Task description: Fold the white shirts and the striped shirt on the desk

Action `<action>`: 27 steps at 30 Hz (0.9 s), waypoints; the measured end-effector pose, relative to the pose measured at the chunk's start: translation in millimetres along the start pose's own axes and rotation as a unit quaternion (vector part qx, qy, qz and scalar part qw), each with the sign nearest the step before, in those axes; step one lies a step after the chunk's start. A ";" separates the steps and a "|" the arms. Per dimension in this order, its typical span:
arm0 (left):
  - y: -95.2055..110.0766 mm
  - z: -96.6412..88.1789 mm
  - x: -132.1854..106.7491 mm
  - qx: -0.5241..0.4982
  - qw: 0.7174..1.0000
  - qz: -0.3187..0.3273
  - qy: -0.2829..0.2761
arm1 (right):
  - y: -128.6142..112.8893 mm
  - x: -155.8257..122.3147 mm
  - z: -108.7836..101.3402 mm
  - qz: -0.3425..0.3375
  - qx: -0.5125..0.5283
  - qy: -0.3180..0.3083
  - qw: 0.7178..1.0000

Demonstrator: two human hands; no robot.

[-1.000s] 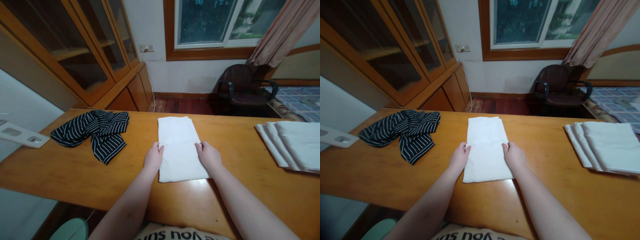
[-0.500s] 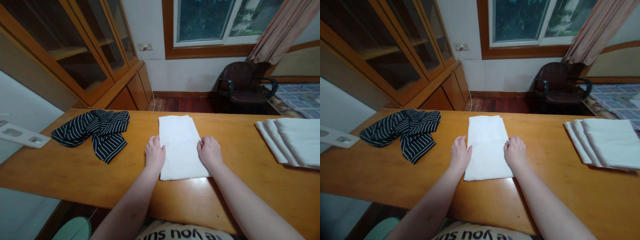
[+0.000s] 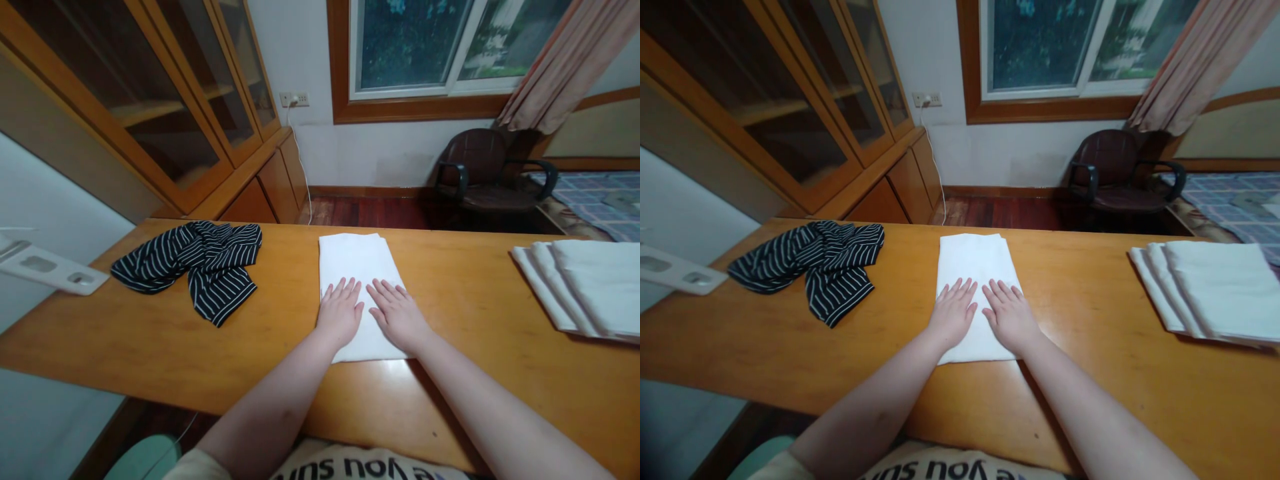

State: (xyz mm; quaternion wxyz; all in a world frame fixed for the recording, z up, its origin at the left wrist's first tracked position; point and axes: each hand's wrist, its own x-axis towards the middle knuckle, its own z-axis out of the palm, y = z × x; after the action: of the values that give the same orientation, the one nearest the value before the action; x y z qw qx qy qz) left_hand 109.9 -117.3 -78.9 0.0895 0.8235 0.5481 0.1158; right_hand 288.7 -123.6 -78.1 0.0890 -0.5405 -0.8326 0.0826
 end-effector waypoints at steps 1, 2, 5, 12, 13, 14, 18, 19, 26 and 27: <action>-4.1 -1.6 -0.4 -0.004 1.000 -0.011 0.001 | 3.5 -0.1 -0.9 0.021 0.001 0.000 1.000; -8.6 -2.9 -0.8 -0.006 1.000 -0.026 0.000 | 8.0 -0.4 -1.5 0.039 0.005 -0.001 0.999; -23.8 -4.6 -2.8 -0.013 0.998 -0.066 -0.015 | 26.4 -2.9 -2.1 0.067 0.020 -0.005 0.998; -57.6 -9.4 -18.4 -0.019 0.996 -0.079 -0.036 | 69.2 -24.2 -3.5 0.081 0.012 0.001 0.997; -60.7 -11.7 -23.8 -0.026 0.995 -0.087 -0.031 | 73.3 -28.7 -5.0 0.077 0.019 0.006 0.997; -62.9 -14.4 -30.6 -0.039 0.994 -0.100 -0.019 | 76.9 -33.4 -6.9 0.073 0.031 0.014 0.997; -58.5 -27.9 -68.8 -0.118 0.982 -0.127 0.069 | 83.4 -50.8 -16.4 0.090 0.128 0.057 0.986; -53.8 -30.8 -79.1 -0.121 0.985 -0.101 0.076 | 82.5 -54.0 -18.4 0.102 0.150 0.066 0.981; -12.7 -34.3 -103.6 -0.059 0.988 0.133 -0.042 | 54.4 -59.9 -24.0 -0.006 0.206 0.059 0.977; -9.4 -32.8 -100.0 -0.053 0.988 0.140 -0.048 | 50.7 -59.9 -23.9 -0.035 0.201 0.037 0.978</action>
State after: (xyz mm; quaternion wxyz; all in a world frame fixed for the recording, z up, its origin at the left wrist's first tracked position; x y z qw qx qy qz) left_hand 54.9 -205.5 -59.3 0.1421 0.8909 0.4155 0.1161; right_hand 363.2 -157.0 -70.2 0.2296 -0.4851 -0.8133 0.2247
